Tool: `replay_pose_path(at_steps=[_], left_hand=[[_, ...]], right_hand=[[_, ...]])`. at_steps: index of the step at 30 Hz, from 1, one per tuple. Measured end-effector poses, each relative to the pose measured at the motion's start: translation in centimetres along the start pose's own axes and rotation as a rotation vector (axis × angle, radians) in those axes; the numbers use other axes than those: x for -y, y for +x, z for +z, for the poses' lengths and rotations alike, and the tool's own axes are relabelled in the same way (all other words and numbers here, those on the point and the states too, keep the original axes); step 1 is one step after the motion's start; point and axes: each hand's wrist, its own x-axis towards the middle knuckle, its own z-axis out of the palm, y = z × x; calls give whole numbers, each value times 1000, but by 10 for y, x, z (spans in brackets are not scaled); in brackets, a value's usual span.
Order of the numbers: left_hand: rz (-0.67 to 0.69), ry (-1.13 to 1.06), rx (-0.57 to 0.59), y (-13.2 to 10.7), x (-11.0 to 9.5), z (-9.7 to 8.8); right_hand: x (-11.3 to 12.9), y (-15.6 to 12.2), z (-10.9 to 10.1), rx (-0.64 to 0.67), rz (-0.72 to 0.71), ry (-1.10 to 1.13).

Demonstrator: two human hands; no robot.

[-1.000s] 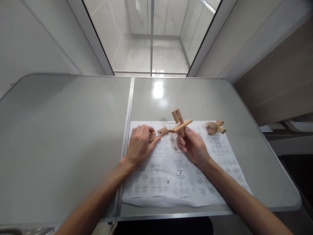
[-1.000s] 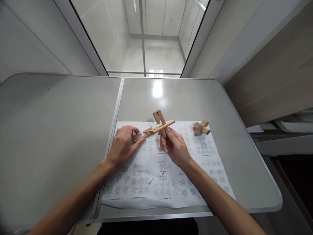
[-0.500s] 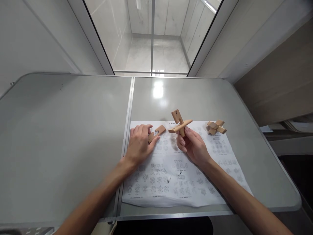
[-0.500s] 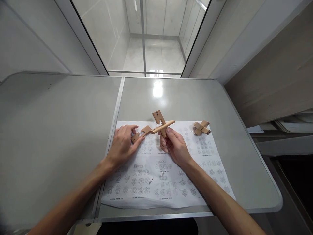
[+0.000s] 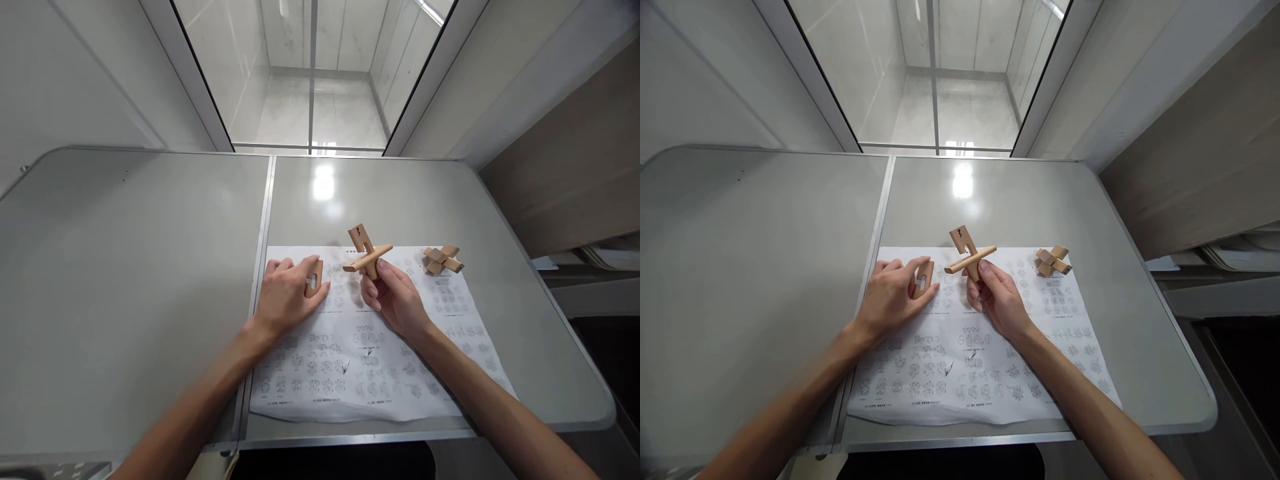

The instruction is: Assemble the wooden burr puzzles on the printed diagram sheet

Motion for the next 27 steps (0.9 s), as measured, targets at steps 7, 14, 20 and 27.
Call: replay_pose_path(at_steps=[7,14,20,27], left_hand=[[-6,49,-30,0,0,3],[-4,-28,-78,0,2,2],[-8,-35,-67,1,1,0],[47,39,-133,2,5,5]], right_hand=[[-3,-1,-1,5,-5,-20],[-3,0,-1,0,-4,-25],[0,-1,1,2,0,-28],[1,-1,1,1,3,-42]])
